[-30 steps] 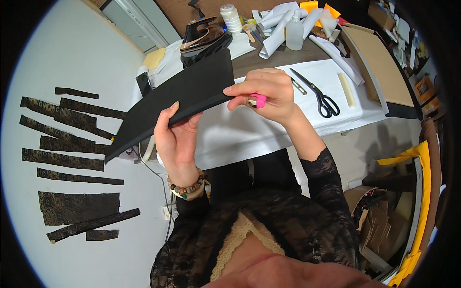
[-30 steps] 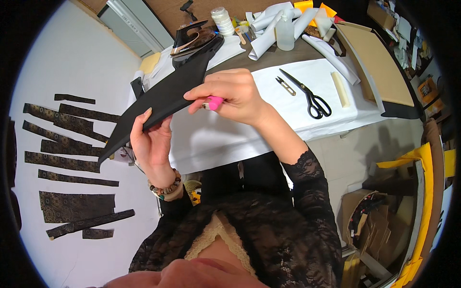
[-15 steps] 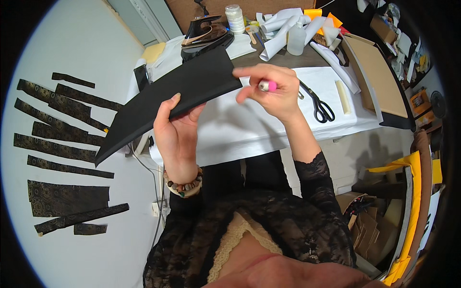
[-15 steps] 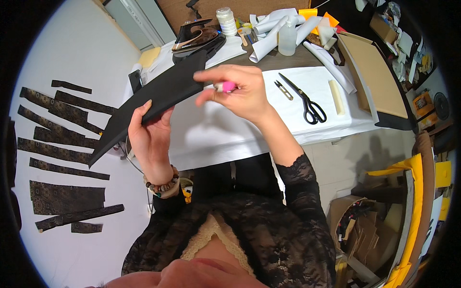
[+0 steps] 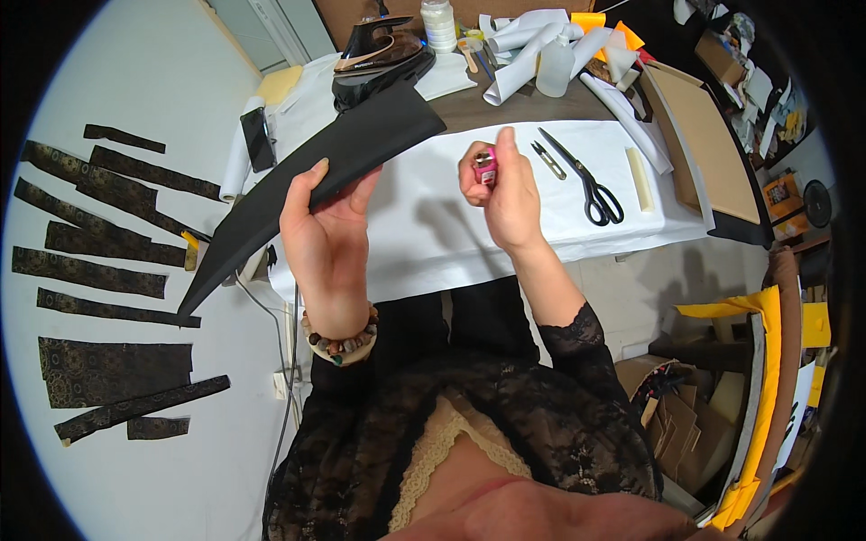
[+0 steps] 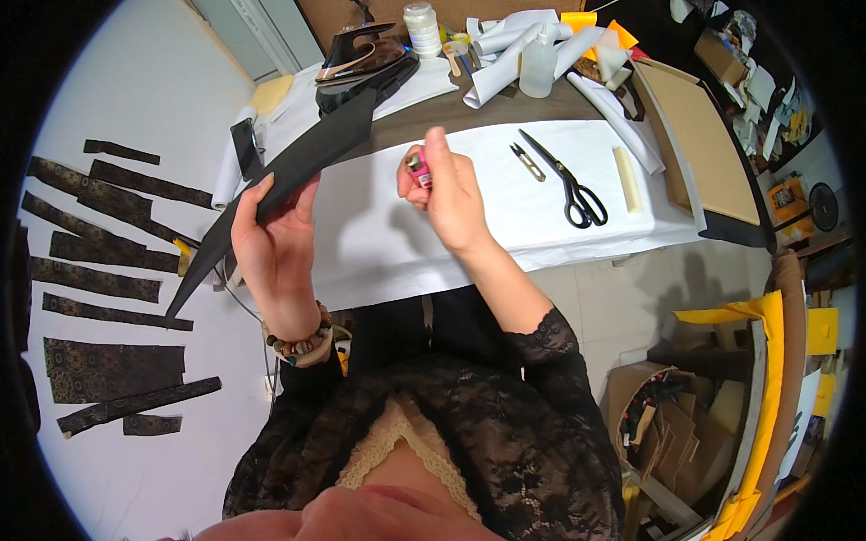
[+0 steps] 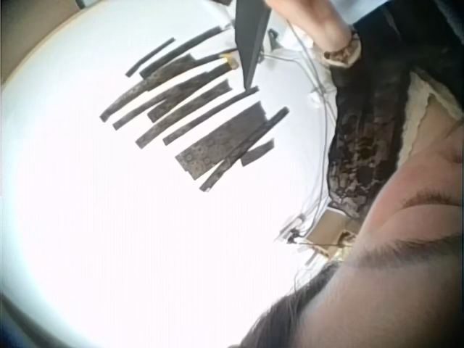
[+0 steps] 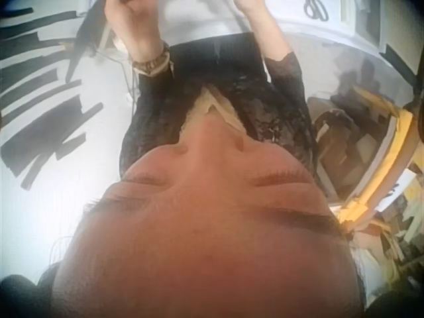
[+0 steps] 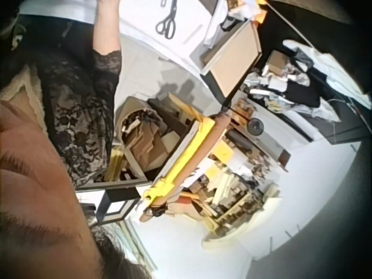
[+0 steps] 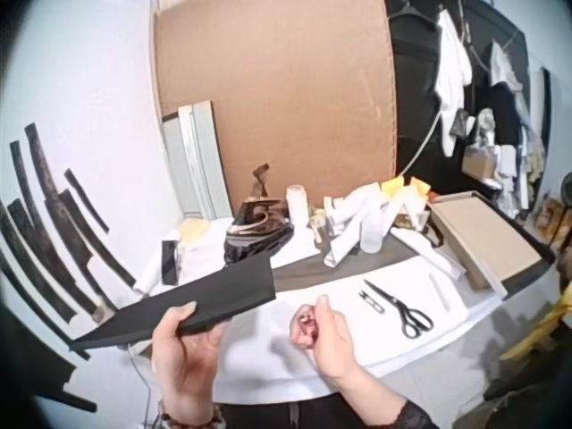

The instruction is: The person irons a black fabric strip, trims its edges with scissors, folds and irons a larger beige fabric piece, and uses a lighter to seal the edges of a black fabric piece. The person handles an iron, scissors, and a lighter while working on a white table.

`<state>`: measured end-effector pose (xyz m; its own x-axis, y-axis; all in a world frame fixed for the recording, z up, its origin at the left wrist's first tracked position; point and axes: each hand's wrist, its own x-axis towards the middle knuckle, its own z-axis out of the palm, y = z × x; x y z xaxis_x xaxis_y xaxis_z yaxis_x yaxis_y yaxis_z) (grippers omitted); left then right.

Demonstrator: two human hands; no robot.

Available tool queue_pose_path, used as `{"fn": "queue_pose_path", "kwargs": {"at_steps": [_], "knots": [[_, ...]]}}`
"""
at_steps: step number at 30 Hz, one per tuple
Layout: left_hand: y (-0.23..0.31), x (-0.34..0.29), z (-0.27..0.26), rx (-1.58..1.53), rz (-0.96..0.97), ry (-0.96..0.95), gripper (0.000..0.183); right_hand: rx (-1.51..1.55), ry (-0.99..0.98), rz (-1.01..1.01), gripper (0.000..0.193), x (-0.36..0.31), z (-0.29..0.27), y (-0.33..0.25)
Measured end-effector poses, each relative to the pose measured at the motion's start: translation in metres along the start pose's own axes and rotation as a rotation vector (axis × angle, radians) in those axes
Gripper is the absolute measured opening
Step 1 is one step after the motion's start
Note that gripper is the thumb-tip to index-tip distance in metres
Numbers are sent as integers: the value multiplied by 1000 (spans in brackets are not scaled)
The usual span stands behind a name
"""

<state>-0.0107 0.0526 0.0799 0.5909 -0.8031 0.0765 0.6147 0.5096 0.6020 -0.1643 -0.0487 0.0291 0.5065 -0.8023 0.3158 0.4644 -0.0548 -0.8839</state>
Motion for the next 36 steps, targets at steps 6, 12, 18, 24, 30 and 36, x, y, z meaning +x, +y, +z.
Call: {"fn": "queue_pose_path", "kwargs": {"at_steps": [6, 12, 18, 24, 30, 36], "knots": [[-6, -5, 7, 17, 7, 22, 21, 160, 21, 46, 64, 2, 14, 6], [-8, -5, 6, 79, 20, 22, 24, 148, 57, 48, 55, 0, 23, -1], [-9, -7, 8, 110, 46, 47, 24, 76, 76, 74, 56, 3, 24, -4], [-7, -9, 6, 68, 44, 54, 22, 68, 73, 73, 54, 2, 20, -5], [-2, -13, 5, 127, 1, 56, 25, -166, -60, -577, 16, 19, -1, -4], [-3, -19, 11, 118, -31, 85, 25, -268, -94, -741, 29, 25, -7, -3]]}}
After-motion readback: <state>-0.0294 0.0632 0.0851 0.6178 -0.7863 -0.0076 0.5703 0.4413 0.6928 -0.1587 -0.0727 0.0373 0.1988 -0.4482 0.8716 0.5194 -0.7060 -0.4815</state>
